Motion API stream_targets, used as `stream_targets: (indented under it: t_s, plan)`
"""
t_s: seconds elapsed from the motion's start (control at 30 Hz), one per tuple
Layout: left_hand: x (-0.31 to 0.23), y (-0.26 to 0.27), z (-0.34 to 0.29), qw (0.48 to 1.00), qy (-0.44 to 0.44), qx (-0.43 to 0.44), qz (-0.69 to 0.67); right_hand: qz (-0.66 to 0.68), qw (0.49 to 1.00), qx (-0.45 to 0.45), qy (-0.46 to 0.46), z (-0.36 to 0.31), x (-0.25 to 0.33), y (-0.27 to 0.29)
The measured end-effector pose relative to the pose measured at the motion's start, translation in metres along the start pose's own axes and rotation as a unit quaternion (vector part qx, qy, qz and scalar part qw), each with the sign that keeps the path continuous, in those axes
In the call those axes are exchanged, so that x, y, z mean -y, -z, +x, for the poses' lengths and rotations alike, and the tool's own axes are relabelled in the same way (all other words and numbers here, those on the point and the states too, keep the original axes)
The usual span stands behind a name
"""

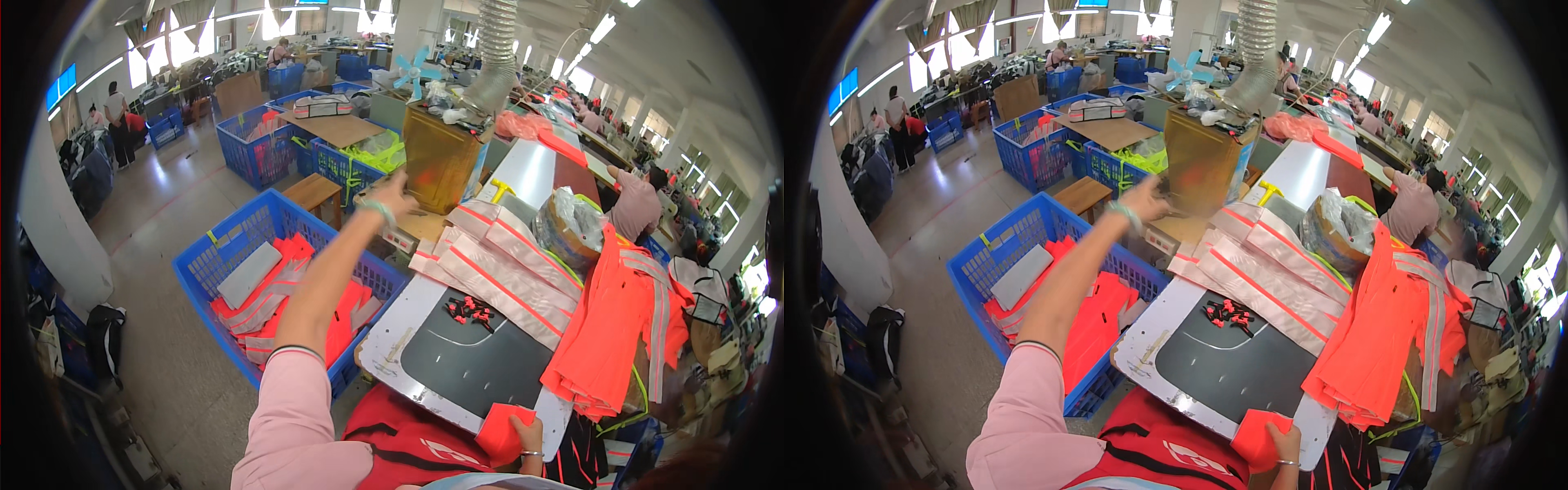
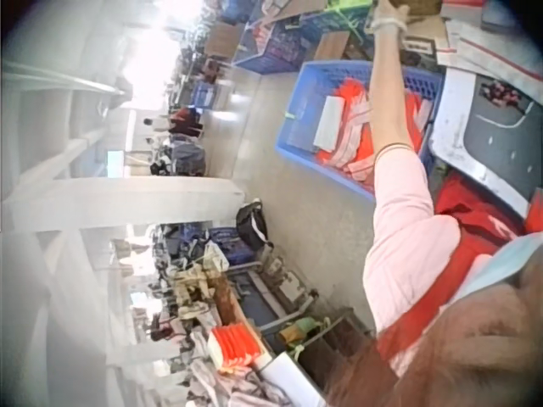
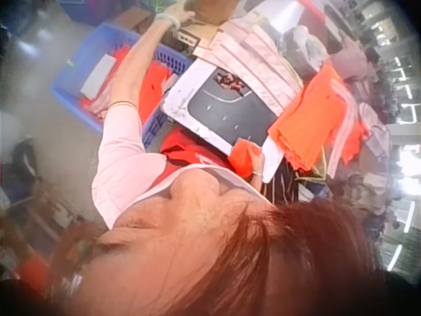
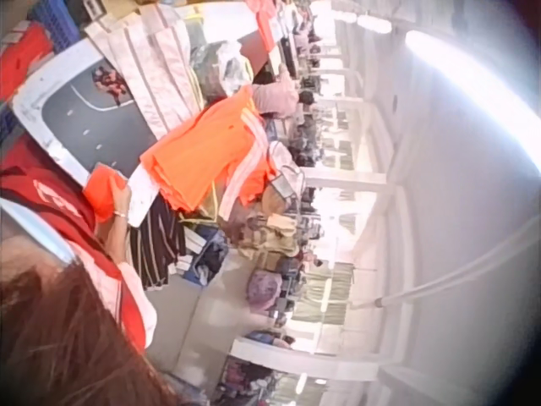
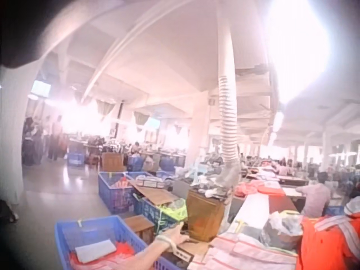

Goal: The person folds fabric pieces around small tabs by hand and arranges stacks of fabric on the table.

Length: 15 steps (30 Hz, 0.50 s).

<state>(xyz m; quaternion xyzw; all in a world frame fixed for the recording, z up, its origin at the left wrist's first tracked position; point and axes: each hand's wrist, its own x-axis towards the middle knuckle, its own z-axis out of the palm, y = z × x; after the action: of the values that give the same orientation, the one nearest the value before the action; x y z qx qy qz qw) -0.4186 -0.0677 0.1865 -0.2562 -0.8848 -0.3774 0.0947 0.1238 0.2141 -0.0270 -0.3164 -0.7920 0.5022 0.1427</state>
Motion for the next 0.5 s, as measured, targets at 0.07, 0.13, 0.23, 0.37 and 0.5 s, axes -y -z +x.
stream_targets:
  t_s: [0.07,0.13,0.23,0.37,0.5]
  plan:
    - [-0.012,0.059,0.041,0.984,0.124,0.012,0.128,-0.010,0.999,-0.029,-0.013,-0.004,-0.010,-0.001]
    - [-0.016,0.081,0.070,0.963,0.167,0.016,0.212,-0.147,0.979,-0.123,0.072,-0.006,0.005,-0.016]
    - [-0.056,0.061,0.092,0.960,0.091,0.076,0.255,-0.184,0.963,-0.184,0.077,-0.015,0.008,-0.022]
    - [-0.061,0.026,0.099,0.948,0.070,0.113,0.288,-0.204,0.957,-0.198,0.063,-0.013,0.012,-0.025]
    - [-0.099,0.030,0.113,0.924,0.102,0.140,0.342,-0.163,0.943,-0.258,0.134,-0.016,0.015,-0.028]
